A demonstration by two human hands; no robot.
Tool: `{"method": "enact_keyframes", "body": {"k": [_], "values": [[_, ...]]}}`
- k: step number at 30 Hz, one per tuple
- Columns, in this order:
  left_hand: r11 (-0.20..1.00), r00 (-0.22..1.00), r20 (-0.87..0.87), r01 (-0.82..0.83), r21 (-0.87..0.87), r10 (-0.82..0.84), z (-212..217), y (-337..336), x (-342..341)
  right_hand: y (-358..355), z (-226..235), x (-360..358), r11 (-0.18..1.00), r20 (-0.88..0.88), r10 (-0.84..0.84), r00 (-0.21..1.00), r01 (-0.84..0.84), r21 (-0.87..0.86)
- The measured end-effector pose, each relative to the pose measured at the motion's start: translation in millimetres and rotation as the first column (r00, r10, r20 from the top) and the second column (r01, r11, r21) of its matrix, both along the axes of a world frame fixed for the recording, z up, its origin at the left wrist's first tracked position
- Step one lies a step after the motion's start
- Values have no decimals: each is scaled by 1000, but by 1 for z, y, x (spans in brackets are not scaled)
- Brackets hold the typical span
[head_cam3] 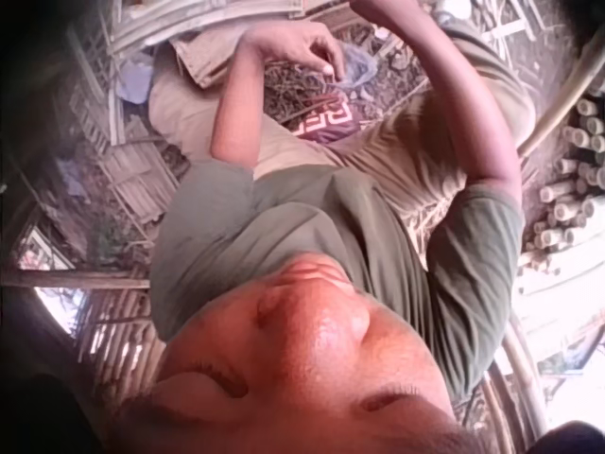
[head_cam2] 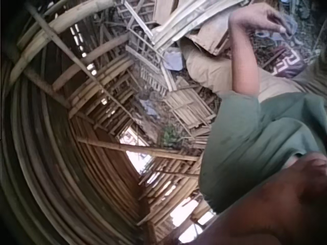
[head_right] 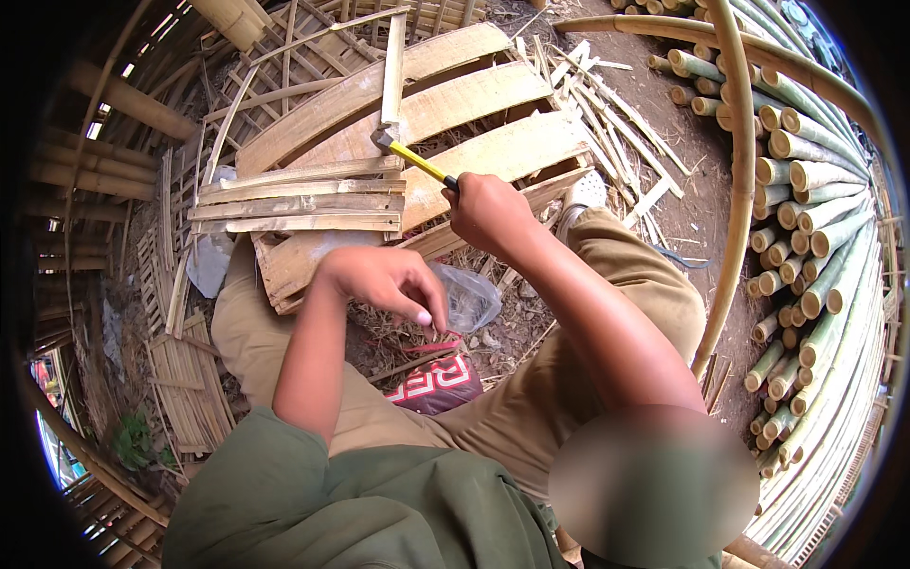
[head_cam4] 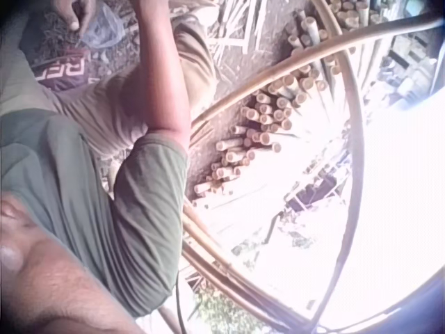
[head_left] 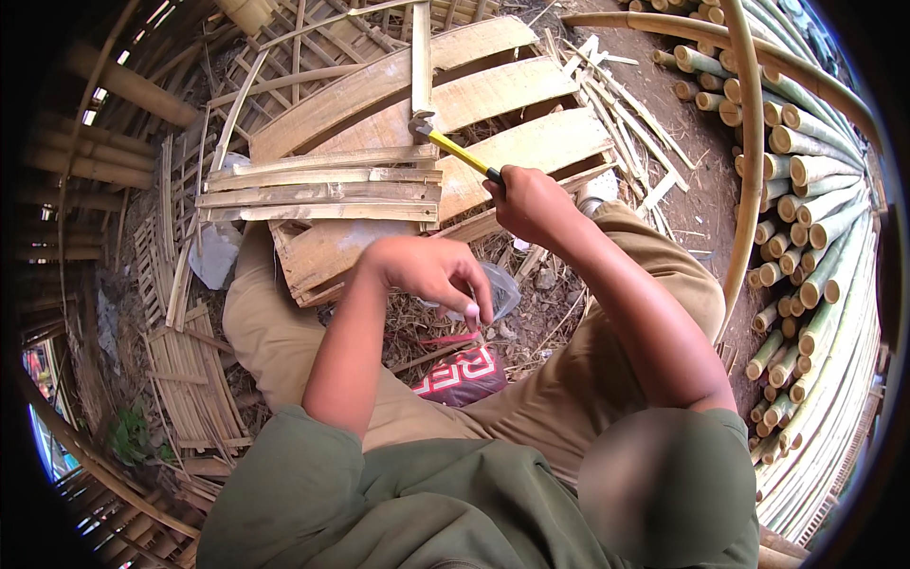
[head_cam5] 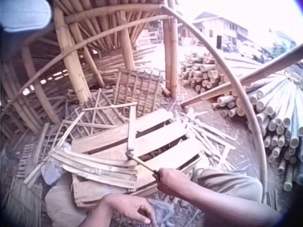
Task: The person aligns bamboo strips onto a wooden frame and secures them in place by hammering nails with a hammer.
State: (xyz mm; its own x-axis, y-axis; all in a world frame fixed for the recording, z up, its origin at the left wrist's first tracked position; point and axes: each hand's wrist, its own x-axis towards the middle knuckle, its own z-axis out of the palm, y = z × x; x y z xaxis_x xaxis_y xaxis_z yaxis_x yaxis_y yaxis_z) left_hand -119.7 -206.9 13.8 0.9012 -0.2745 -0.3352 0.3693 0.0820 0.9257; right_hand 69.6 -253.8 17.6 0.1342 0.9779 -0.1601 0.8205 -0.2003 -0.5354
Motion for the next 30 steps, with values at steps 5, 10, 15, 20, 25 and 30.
{"method": "enact_keyframes", "body": {"k": [5, 10, 15, 20, 25, 30], "values": [[905, 859, -510, 189, 382, 37, -159, -47, 43, 4, -5, -1, 1000, 2, 20, 1000, -20, -12], [867, 795, -512, -33, 498, 324, -280, -70, 50, 4, 0, -1, 1000, -35, 12, 999, -13, -26], [677, 716, -393, -151, 720, 577, -330, -96, 49, 4, 5, 3, 998, -66, 16, 998, -21, -64], [621, 717, -324, -191, 760, 618, -332, -121, 69, 3, 2, 13, 994, -81, -1, 997, -7, -107], [480, 579, -322, -139, 866, 749, -349, -122, 62, 10, 13, 4, 992, -90, 51, 995, -61, -108], [486, 580, -329, -135, 864, 745, -328, -130, 83, 7, 5, 16, 988, -66, 27, 997, -37, -151]]}}
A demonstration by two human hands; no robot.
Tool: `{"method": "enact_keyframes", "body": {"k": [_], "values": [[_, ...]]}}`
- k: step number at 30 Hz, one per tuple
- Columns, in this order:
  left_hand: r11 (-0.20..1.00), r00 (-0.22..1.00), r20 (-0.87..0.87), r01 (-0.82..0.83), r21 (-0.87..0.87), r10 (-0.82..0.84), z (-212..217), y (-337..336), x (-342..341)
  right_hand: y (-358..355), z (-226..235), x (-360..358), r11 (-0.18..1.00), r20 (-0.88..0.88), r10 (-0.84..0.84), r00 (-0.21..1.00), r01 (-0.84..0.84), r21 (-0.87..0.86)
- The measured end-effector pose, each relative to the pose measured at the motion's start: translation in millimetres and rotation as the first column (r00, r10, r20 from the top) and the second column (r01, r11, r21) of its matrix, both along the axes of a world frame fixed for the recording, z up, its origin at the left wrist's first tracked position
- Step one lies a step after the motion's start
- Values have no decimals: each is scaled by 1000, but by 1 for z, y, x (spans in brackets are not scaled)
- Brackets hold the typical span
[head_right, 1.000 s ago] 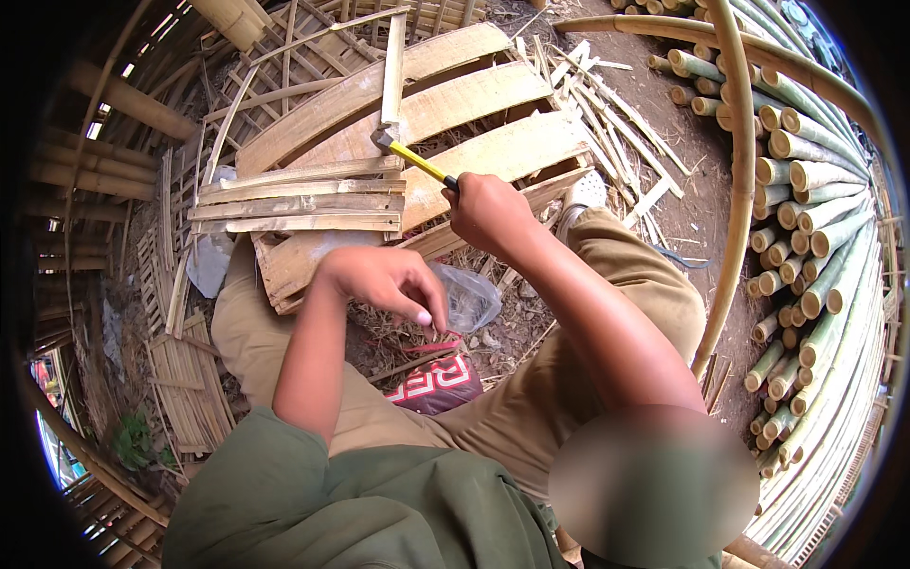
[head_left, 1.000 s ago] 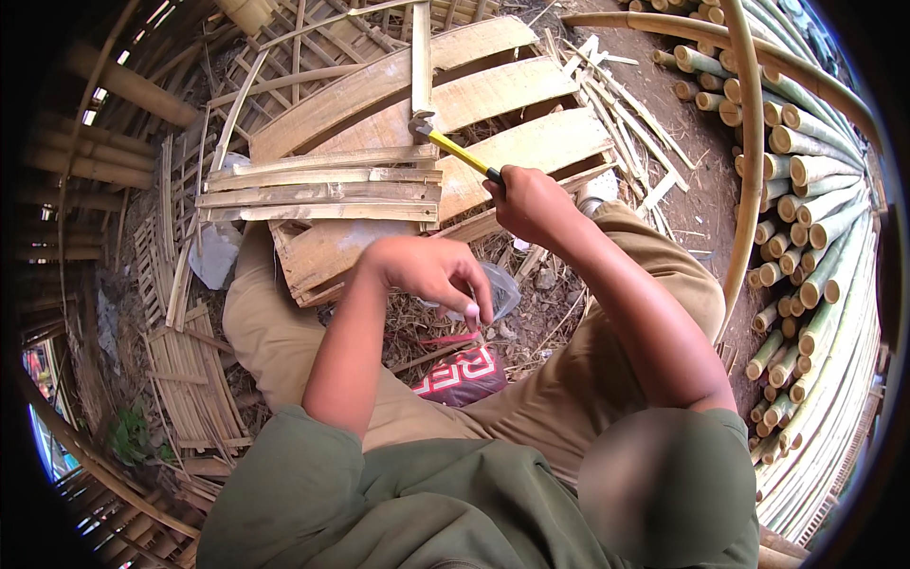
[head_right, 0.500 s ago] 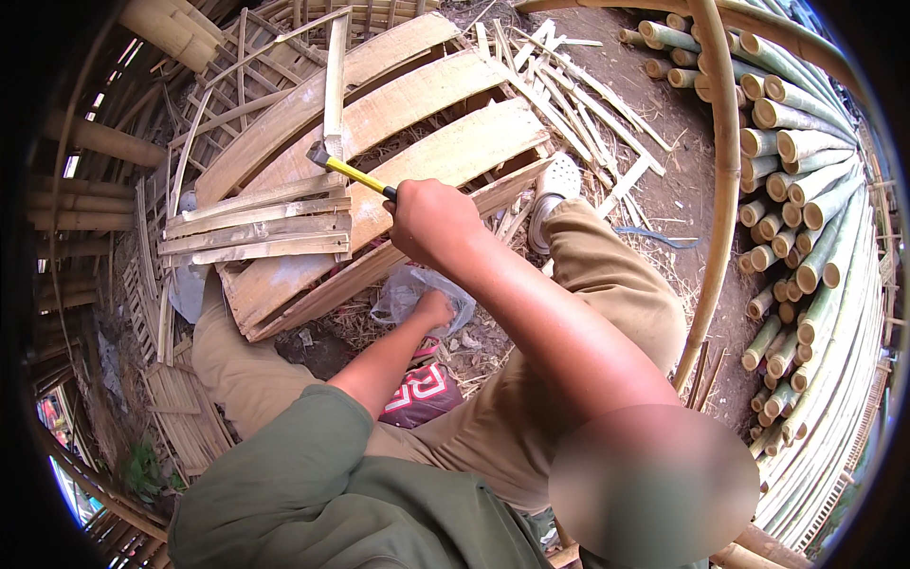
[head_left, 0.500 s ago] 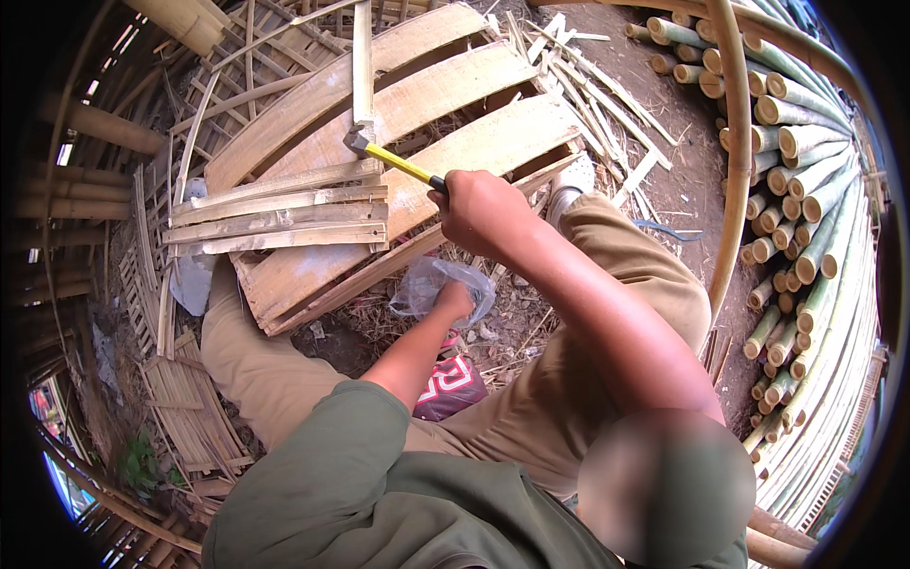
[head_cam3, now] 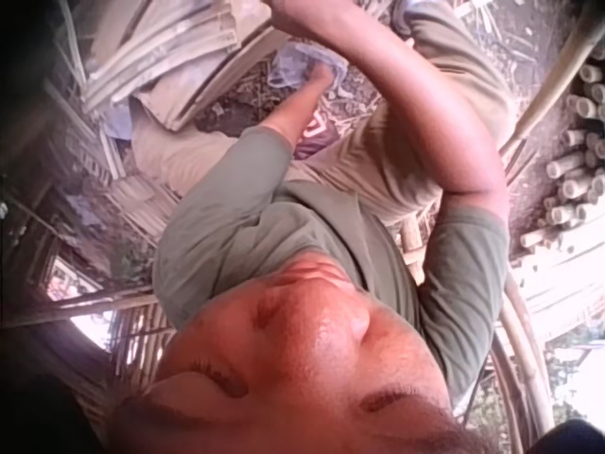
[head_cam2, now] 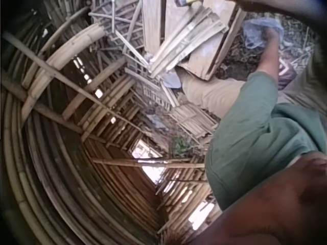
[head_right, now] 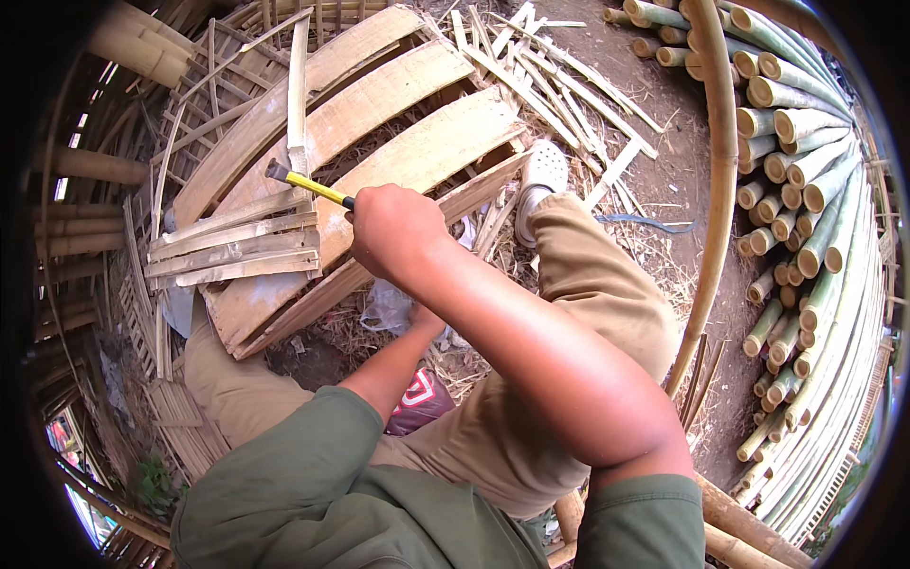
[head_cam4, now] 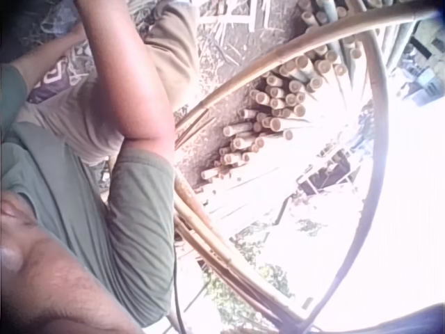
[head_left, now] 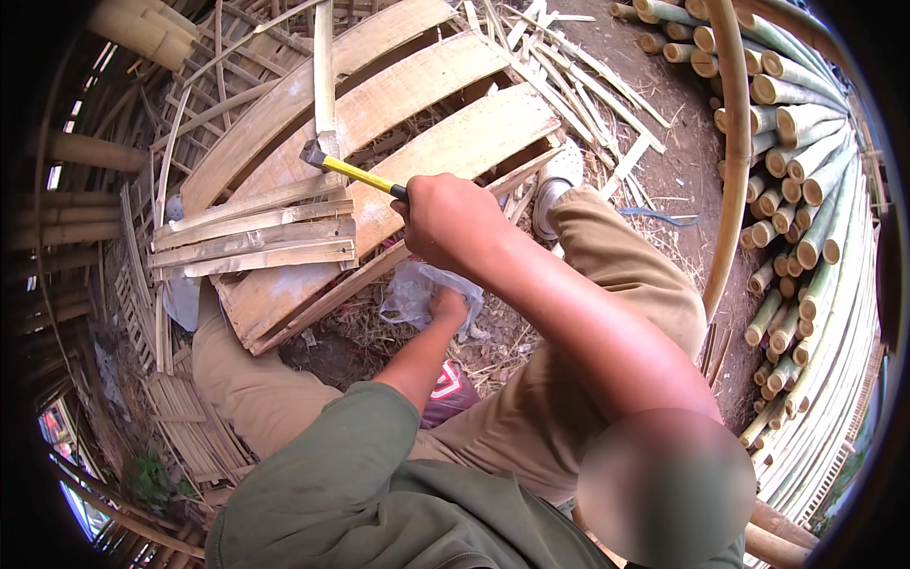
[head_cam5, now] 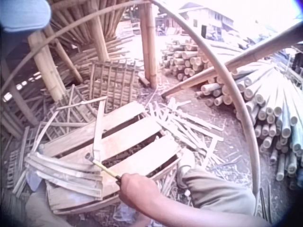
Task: The person aligns bamboo strips onto a wooden frame and secures them in place by hammering nails with a hammer.
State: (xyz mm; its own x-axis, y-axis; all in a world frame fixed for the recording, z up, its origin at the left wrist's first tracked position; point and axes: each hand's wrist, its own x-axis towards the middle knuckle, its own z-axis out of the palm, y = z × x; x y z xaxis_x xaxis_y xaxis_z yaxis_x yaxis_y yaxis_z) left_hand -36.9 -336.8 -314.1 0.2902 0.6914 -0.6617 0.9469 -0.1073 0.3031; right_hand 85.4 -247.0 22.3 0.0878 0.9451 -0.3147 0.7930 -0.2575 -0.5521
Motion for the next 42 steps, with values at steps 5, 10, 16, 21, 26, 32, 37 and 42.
{"method": "enact_keyframes", "body": {"k": [5, 10, 16, 21, 26, 32, 37, 42], "values": [[999, 1000, 17, 20, 39, -21, -3, 10, -19, 8, 9, -11, 999, -4, 40, 999, -40, 15], [996, 995, 61, 86, -29, -84, 45, 23, -6, 9, 16, -7, 999, -13, 15, 1000, -16, -42], [826, 825, -50, 563, -9, -563, 99, 34, -11, 17, 12, -15, 998, -8, 59, 998, -59, -15], [562, 582, 178, 813, -154, -793, 251, 58, -8, 18, 5, 2, 994, 33, 34, 999, -31, -105], [765, 587, 803, 565, -311, -107, 378, 139, -89, 21, 7, -2, 994, 45, 38, 998, -33, -103], [770, 422, 863, -438, 463, -278, 310, 214, -114, 21, 10, -6, 993, 20, 47, 999, -44, -106], [755, 500, 827, -432, 494, -256, 282, 205, -109, 14, 4, -5, 997, 36, 35, 999, -32, -68], [729, 574, 765, -385, 566, -291, 287, 205, -109, 12, 25, -13, 998, -80, -67, 995, 68, 3]]}}
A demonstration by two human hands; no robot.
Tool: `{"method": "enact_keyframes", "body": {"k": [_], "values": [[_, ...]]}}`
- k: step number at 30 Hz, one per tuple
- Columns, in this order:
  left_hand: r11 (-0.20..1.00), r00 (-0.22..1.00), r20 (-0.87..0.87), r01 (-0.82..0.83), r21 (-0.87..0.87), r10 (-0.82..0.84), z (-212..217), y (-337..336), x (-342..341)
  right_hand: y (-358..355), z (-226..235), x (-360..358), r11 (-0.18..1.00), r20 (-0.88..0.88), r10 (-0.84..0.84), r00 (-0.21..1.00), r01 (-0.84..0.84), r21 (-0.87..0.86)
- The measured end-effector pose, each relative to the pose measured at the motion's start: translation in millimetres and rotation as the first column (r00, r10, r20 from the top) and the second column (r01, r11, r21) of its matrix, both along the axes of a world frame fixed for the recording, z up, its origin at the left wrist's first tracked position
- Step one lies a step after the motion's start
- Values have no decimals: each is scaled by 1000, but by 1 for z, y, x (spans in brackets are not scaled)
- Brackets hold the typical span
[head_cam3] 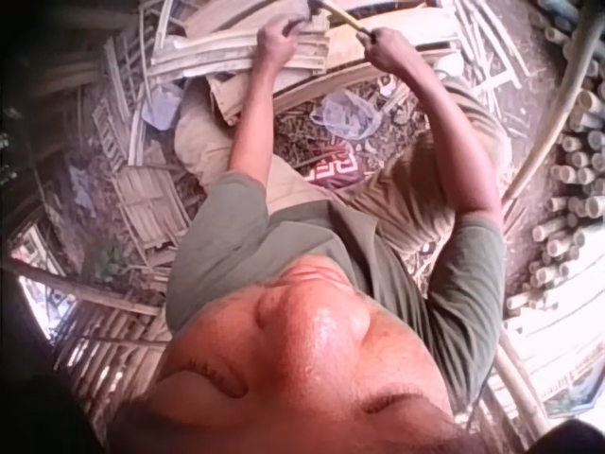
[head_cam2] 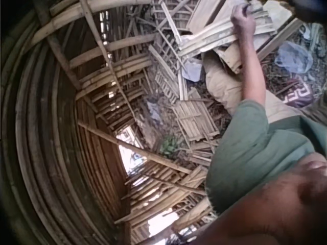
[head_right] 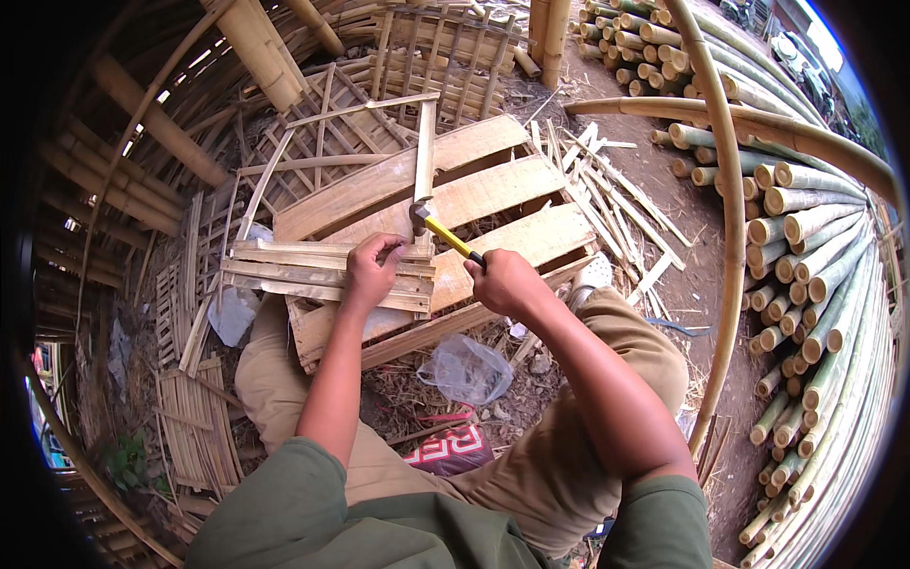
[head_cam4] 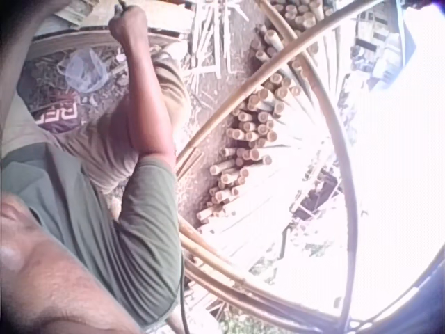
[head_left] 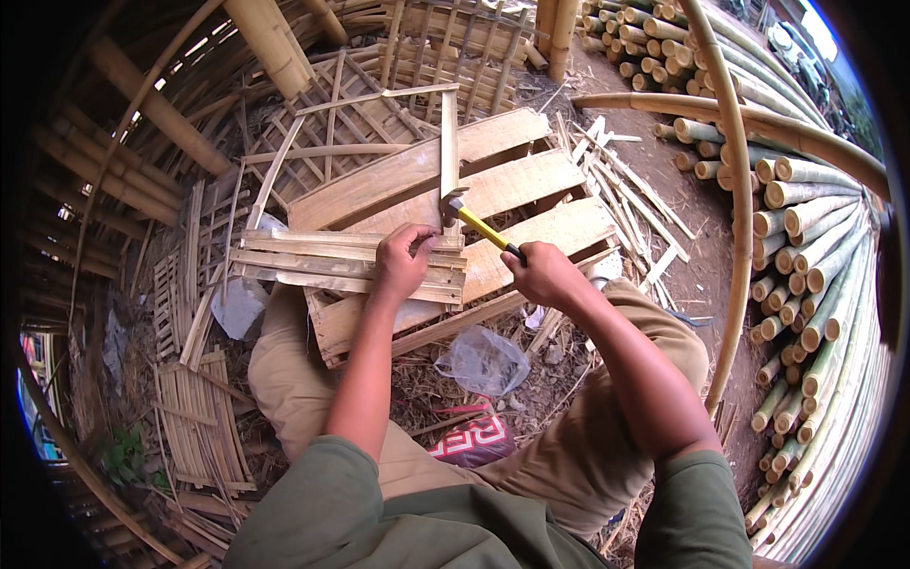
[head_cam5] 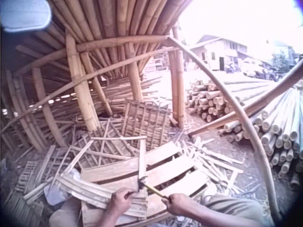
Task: The person aligns bamboo strips onto a wooden frame and secures them in place by hammering nails with a hammer.
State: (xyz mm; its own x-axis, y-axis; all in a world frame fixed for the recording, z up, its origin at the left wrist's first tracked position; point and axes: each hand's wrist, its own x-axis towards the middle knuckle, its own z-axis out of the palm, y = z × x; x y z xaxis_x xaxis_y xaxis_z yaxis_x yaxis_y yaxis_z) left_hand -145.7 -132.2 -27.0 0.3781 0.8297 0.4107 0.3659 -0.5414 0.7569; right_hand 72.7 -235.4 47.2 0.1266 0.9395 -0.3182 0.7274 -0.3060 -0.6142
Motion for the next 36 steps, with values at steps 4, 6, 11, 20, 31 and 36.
{"method": "enact_keyframes", "body": {"k": [4, 6, 11, 20, 31, 36], "values": [[1000, 1000, 15, 6, 6, -7, 2, 1, 1, 4, -10, -5, 987, -43, -87, 995, 92, 128], [1000, 1000, 7, 7, 7, -7, 2, 2, 1, 11, -6, -11, 977, -91, -131, 987, 144, 160], [1000, 1000, 23, 19, -5, -19, -1, 4, 2, 34, -32, -27, 942, -228, -192, 954, 245, 230], [994, 999, 31, 27, -104, -24, -1, 4, -1, 63, -44, -47, 935, -266, -337, 903, 353, 16], [996, 996, 62, 71, -45, -68, -6, 10, 1, 72, -57, -48, 948, -120, -316, 941, 317, -5], [996, 997, 48, 61, 69, -64, -10, 11, 0, 72, -60, -46, 955, -106, -293, 950, 296, 15]]}}
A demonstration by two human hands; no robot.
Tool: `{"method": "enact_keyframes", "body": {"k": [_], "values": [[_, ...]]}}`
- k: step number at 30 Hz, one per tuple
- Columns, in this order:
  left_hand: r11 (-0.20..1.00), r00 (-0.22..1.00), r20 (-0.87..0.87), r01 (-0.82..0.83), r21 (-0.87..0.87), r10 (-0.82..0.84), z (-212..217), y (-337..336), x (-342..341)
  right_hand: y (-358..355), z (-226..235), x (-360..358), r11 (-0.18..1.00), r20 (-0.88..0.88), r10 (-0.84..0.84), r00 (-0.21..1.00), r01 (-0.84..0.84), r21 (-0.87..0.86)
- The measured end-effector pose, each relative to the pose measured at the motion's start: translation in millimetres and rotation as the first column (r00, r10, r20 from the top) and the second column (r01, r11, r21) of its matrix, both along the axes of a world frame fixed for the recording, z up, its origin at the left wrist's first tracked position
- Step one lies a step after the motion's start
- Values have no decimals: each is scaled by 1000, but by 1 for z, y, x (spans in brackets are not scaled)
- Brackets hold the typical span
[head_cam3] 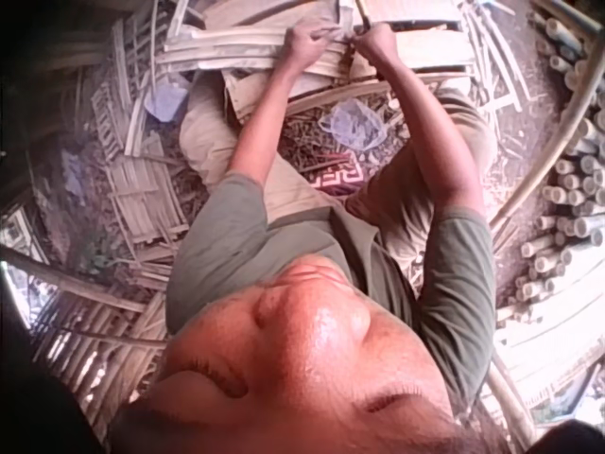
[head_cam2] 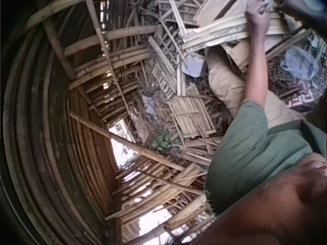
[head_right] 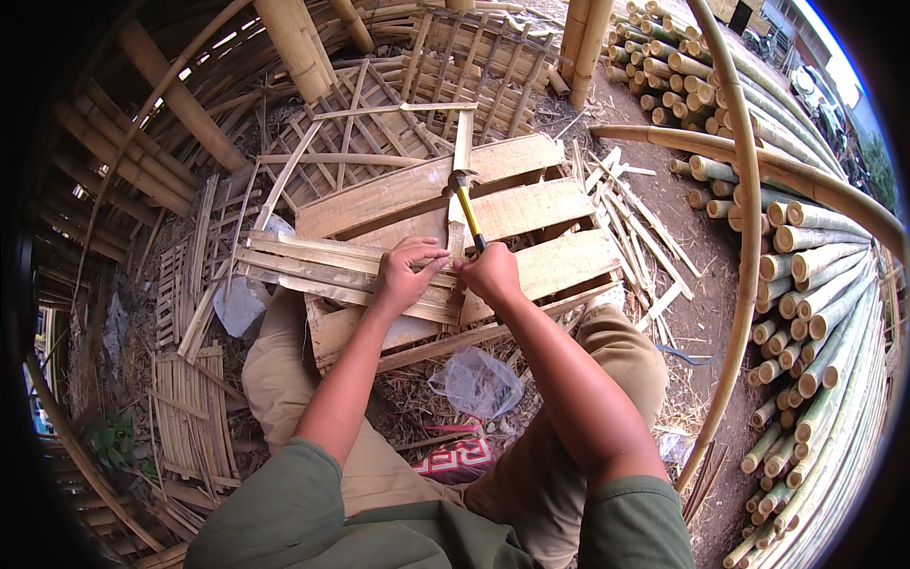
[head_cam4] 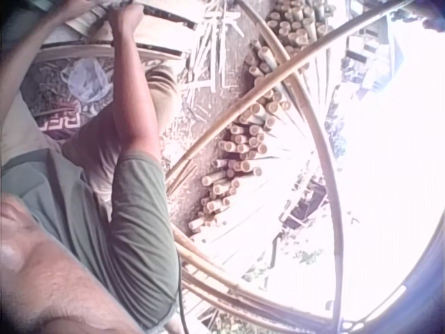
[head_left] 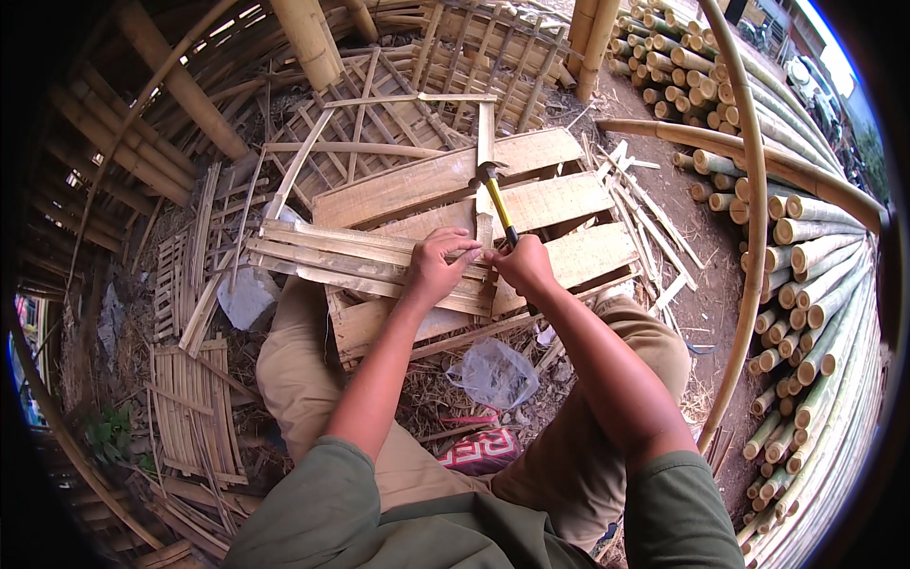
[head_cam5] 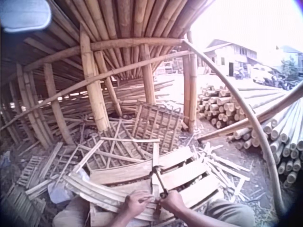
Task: The person aligns bamboo strips onto a wooden frame and secures them in place by hammering nails with a hammer.
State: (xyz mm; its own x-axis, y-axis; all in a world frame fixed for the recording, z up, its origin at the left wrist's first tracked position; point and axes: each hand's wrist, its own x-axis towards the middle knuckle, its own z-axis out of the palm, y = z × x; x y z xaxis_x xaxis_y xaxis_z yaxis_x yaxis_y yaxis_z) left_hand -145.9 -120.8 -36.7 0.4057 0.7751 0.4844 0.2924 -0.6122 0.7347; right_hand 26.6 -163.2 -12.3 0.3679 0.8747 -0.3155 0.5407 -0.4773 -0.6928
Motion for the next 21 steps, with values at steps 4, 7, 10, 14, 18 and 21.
{"method": "enact_keyframes", "body": {"k": [4, 7, 10, 14, 18, 21], "values": [[994, 1000, -21, -8, -107, 6, 3, -5, 3, 0, -4, 1, 1000, 7, -3, 1000, 3, 19], [993, 1000, -20, -19, -119, 16, 4, -5, 3, 1, -7, 1, 999, 4, 16, 1000, -16, 39], [993, 999, -33, -29, -117, 25, 4, -5, 2, 1, -4, 0, 999, 21, 31, 999, -32, 35], [989, 999, -34, -34, -144, 29, 3, -5, 4, -1, -1, -3, 997, 61, 77, 995, -78, 4], [989, 999, -41, -30, -147, 24, 2, -5, 5, -1, 1, -4, 993, 79, 114, 990, -113, -22], [990, 999, -38, -30, -141, 25, 3, -5, 5, -1, 1, -4, 994, 70, 112, 991, -110, -29]]}}
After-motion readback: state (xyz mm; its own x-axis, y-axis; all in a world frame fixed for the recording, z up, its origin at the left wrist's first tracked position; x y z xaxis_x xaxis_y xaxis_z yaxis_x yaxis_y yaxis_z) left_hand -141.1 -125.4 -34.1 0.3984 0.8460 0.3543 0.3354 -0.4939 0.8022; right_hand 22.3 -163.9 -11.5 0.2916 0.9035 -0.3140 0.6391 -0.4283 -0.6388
